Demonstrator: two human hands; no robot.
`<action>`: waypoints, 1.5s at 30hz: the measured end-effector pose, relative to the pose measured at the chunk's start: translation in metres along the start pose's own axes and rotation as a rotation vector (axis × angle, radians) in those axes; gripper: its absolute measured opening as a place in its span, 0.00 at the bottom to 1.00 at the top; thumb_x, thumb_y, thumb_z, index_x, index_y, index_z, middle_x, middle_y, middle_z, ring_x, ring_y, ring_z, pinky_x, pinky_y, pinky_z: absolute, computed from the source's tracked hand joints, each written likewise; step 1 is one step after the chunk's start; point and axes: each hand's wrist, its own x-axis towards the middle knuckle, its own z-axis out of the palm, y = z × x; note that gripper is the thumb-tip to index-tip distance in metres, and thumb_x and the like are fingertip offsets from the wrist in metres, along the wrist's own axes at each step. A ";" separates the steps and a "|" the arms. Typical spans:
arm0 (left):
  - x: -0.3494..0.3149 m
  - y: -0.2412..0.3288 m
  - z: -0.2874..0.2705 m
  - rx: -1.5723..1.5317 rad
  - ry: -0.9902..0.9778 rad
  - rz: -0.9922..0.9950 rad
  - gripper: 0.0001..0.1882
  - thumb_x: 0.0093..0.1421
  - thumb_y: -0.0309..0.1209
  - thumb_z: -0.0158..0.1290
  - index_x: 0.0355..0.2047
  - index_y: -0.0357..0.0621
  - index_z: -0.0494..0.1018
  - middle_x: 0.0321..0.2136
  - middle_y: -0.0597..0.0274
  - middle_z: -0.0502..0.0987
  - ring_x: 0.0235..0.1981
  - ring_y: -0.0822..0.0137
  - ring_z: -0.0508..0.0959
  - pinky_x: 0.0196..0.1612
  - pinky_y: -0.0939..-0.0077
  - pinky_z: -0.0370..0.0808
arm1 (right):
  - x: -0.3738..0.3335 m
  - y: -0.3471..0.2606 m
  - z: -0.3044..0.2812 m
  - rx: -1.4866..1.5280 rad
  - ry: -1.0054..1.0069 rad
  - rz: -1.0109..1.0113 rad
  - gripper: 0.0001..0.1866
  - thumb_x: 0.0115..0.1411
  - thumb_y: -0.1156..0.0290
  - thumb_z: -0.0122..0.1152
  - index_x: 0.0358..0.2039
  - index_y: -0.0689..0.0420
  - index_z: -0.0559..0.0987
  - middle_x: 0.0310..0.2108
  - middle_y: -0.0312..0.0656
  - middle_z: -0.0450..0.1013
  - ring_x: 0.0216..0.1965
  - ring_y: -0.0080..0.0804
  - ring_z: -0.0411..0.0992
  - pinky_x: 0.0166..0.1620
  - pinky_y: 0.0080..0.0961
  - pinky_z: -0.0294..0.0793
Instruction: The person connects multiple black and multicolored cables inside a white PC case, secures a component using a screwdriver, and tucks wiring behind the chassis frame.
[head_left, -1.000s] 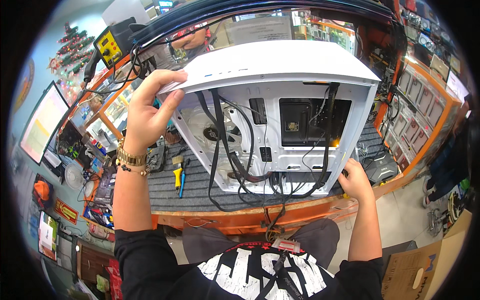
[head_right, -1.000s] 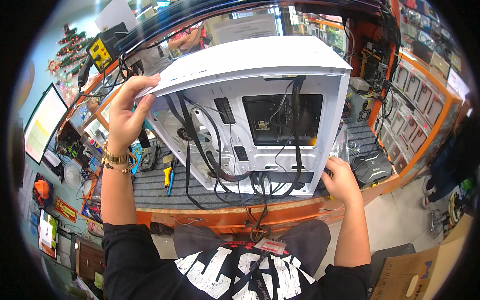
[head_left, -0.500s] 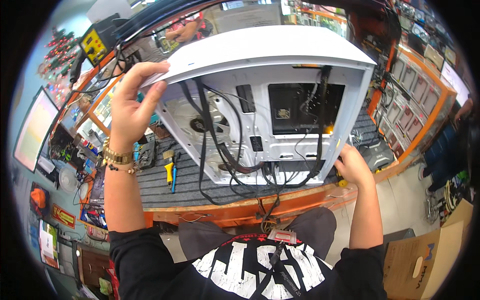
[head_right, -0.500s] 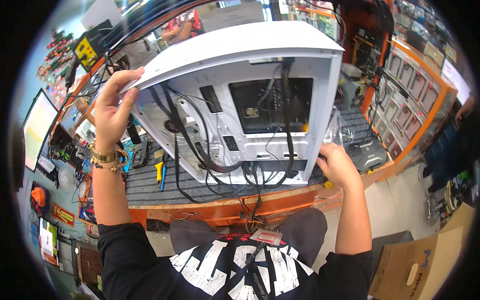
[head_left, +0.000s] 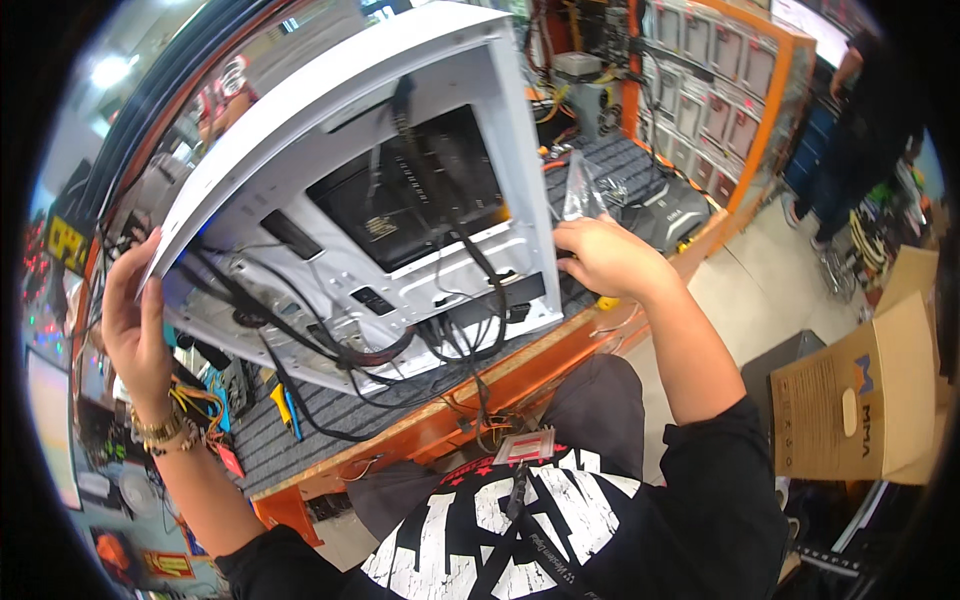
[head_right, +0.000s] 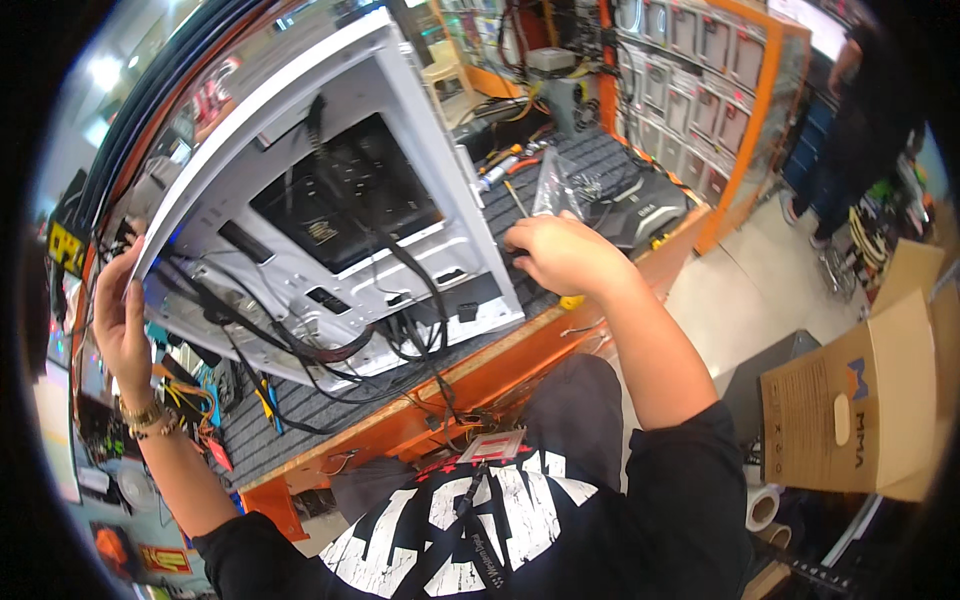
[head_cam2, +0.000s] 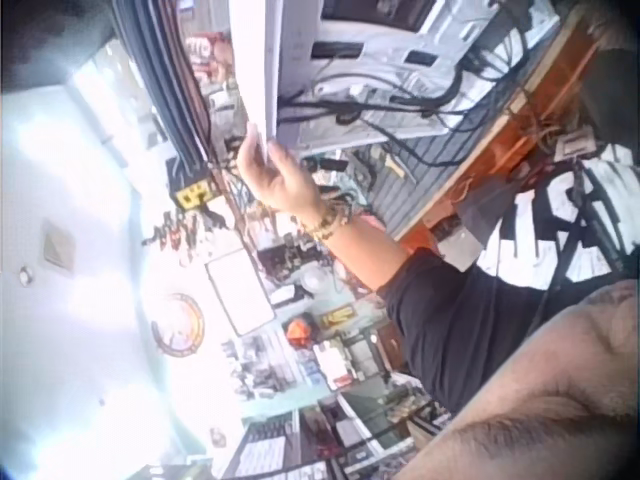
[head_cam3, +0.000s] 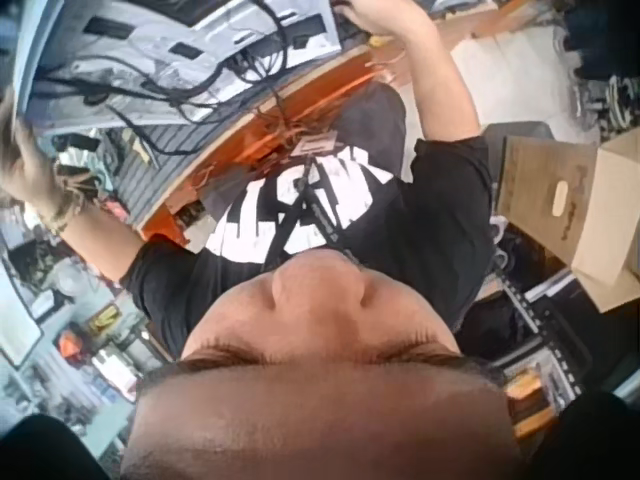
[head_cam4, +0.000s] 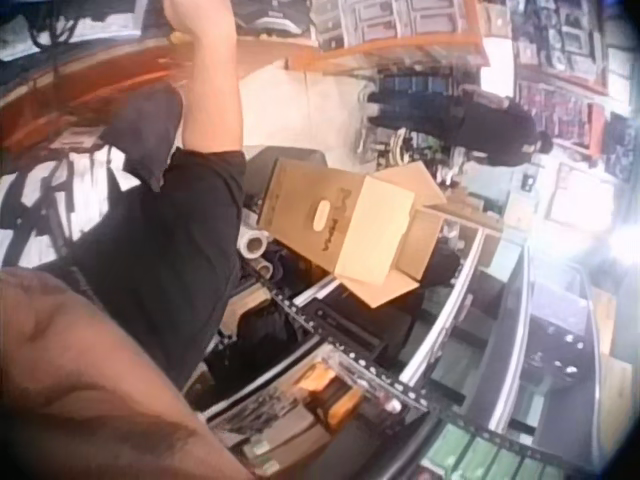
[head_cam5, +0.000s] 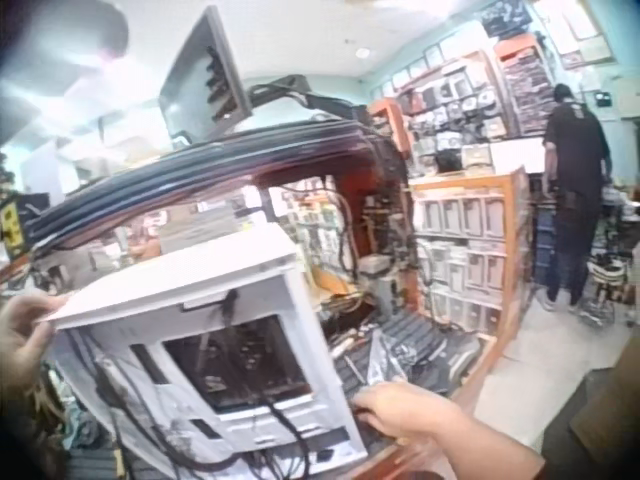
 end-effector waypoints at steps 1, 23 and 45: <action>-0.001 -0.003 0.000 -0.012 0.005 0.011 0.18 0.76 0.25 0.49 0.62 0.29 0.71 0.63 0.43 0.76 0.67 0.56 0.74 0.73 0.60 0.63 | 0.000 -0.002 -0.004 0.000 -0.034 0.034 0.16 0.66 0.69 0.66 0.53 0.53 0.82 0.50 0.41 0.80 0.60 0.48 0.73 0.68 0.59 0.64; 0.000 -0.001 0.016 0.089 0.074 -0.026 0.19 0.77 0.25 0.48 0.64 0.29 0.72 0.63 0.49 0.77 0.66 0.60 0.75 0.72 0.66 0.65 | 0.045 0.030 0.018 -0.420 0.052 0.260 0.09 0.61 0.70 0.63 0.40 0.56 0.86 0.40 0.49 0.84 0.46 0.50 0.83 0.51 0.51 0.78; -0.241 0.066 0.189 -0.659 -0.534 -0.932 0.14 0.68 0.31 0.65 0.46 0.33 0.78 0.35 0.62 0.82 0.35 0.77 0.81 0.38 0.78 0.78 | -0.084 -0.115 0.118 0.887 0.189 0.338 0.06 0.68 0.75 0.68 0.41 0.61 0.79 0.29 0.30 0.75 0.29 0.15 0.71 0.33 0.17 0.69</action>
